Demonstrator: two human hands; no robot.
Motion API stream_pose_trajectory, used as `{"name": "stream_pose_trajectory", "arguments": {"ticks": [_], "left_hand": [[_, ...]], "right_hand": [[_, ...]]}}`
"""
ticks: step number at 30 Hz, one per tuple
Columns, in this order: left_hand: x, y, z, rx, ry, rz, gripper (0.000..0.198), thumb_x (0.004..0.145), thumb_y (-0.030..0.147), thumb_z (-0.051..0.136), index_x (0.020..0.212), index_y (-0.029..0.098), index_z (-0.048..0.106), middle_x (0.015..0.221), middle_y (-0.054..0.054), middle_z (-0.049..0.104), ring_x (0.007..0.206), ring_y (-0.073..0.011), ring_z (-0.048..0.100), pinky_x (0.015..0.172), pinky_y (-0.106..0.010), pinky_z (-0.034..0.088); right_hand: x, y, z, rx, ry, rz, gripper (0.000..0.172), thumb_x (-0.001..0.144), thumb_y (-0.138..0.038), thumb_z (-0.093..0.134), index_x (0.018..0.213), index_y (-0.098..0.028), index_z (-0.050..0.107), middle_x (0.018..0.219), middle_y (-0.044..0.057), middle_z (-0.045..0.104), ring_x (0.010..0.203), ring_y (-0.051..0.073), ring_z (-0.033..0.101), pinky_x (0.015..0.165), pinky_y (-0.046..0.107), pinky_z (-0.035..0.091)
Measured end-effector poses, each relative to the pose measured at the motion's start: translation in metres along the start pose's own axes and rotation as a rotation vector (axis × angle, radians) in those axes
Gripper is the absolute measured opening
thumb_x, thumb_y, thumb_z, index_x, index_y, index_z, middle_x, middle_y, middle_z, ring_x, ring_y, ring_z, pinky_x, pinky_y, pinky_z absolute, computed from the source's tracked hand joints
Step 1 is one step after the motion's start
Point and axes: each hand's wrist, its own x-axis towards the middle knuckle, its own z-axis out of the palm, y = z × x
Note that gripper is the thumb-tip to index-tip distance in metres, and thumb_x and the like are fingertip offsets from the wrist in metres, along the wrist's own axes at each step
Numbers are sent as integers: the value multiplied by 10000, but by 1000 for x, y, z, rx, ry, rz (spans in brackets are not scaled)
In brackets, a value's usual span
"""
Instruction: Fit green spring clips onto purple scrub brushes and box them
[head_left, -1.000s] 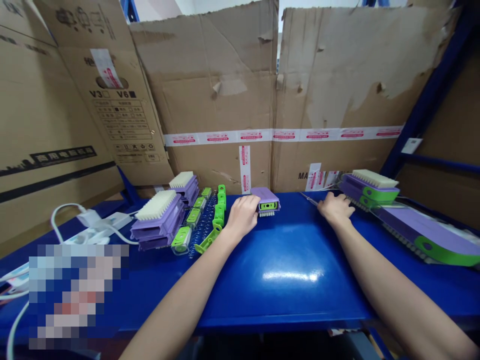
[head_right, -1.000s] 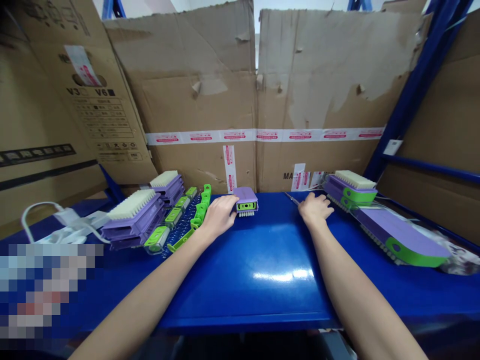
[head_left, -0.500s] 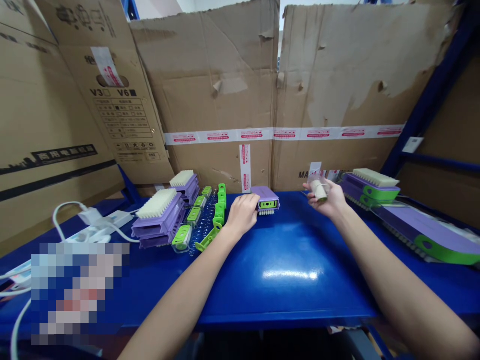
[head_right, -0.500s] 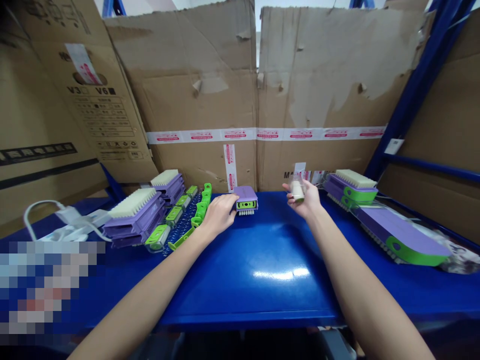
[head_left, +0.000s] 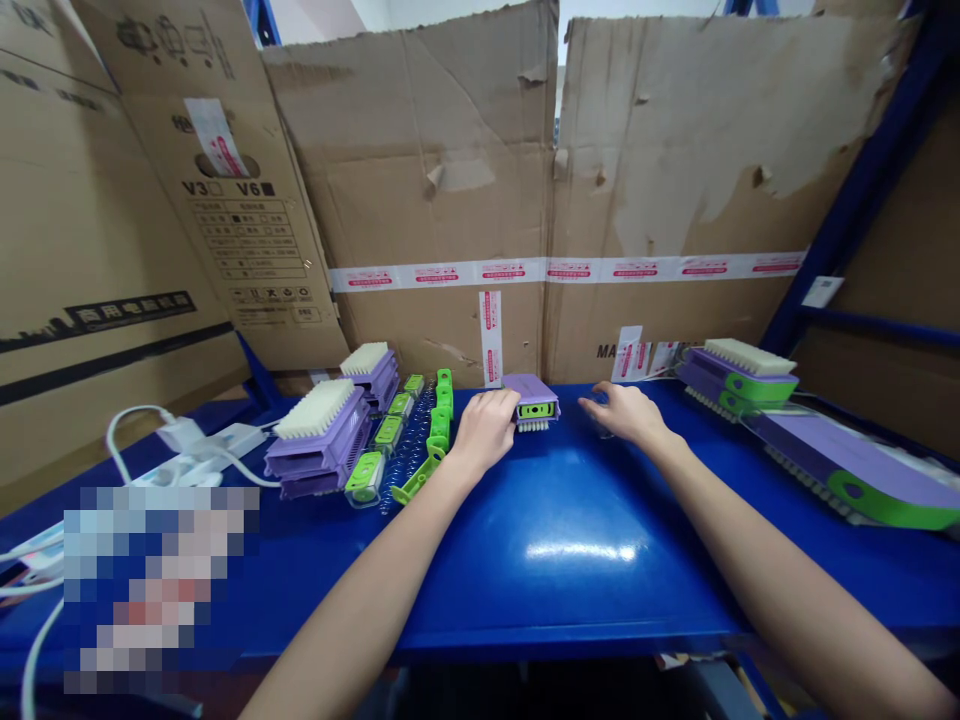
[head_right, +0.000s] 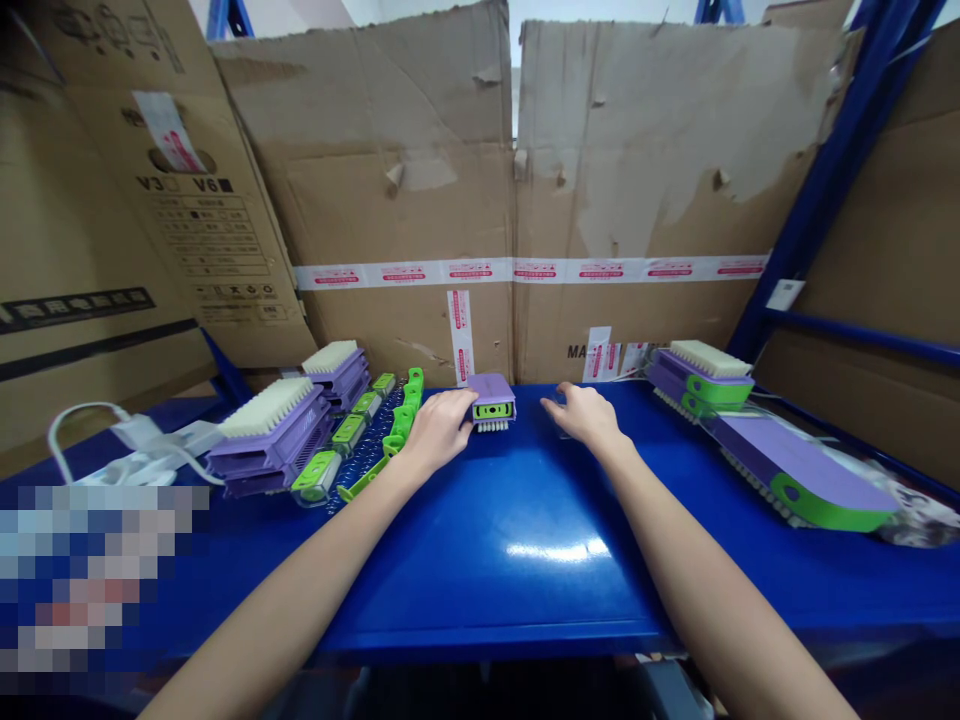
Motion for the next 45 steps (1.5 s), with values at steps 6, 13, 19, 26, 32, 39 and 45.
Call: {"name": "stream_pose_trajectory", "arguments": {"ticks": [6, 13, 19, 26, 32, 39, 45], "left_hand": [[0, 0, 1, -21, -2, -8, 329, 748, 81, 558, 1060, 183, 544, 1122, -88, 631, 1053, -243, 583, 905, -374, 446], [1, -2, 1, -66, -15, -20, 350, 769, 62, 552, 1095, 183, 521, 1151, -88, 623, 1066, -230, 587, 920, -367, 447], [2, 0, 0, -78, -34, -22, 319, 793, 79, 549, 1098, 167, 521, 1144, -95, 630, 1051, -232, 596, 929, -363, 447], [1, 3, -3, -195, -15, -211, 238, 839, 179, 563, 1070, 156, 511, 1066, -114, 656, 1009, -249, 626, 836, -339, 488], [1, 12, -6, -289, 51, -373, 309, 823, 365, 599, 1046, 192, 473, 990, -100, 680, 923, -267, 666, 745, -327, 504], [-3, 21, -1, -372, -66, -339, 729, 782, 312, 611, 1371, 230, 190, 1042, -100, 683, 877, -286, 686, 691, -331, 510], [-6, 16, 16, -481, -170, -358, 772, 744, 264, 649, 1380, 261, 210, 988, -62, 700, 870, -270, 688, 676, -311, 513]], "right_hand": [[1, -1, -5, 366, 340, 45, 473, 836, -588, 441, 909, -192, 688, 821, 93, 687, 810, 247, 626, 678, 318, 449], [-12, -33, -28, 1655, 46, -47, 364, 722, -510, 520, 906, -200, 572, 614, -33, 429, 451, 101, 386, 389, 232, 281], [-31, -59, -17, 1267, 108, -433, 414, 683, -308, 608, 1075, -220, 507, 842, 4, 533, 723, 155, 536, 608, 281, 447], [-39, -68, -1, 872, 381, -541, 258, 749, -340, 661, 958, -209, 585, 942, 50, 653, 863, 198, 596, 772, 339, 458], [-33, -63, 1, 912, 451, -441, 271, 741, -404, 670, 929, -213, 626, 939, 38, 673, 863, 197, 601, 755, 334, 456], [-39, -69, 3, 906, 447, -417, 353, 750, -414, 651, 1038, -212, 627, 938, 51, 672, 801, 192, 598, 746, 338, 476], [-40, -71, 6, 870, 422, -468, 362, 696, -411, 712, 981, -213, 608, 891, 54, 663, 787, 206, 608, 729, 347, 486]]}}
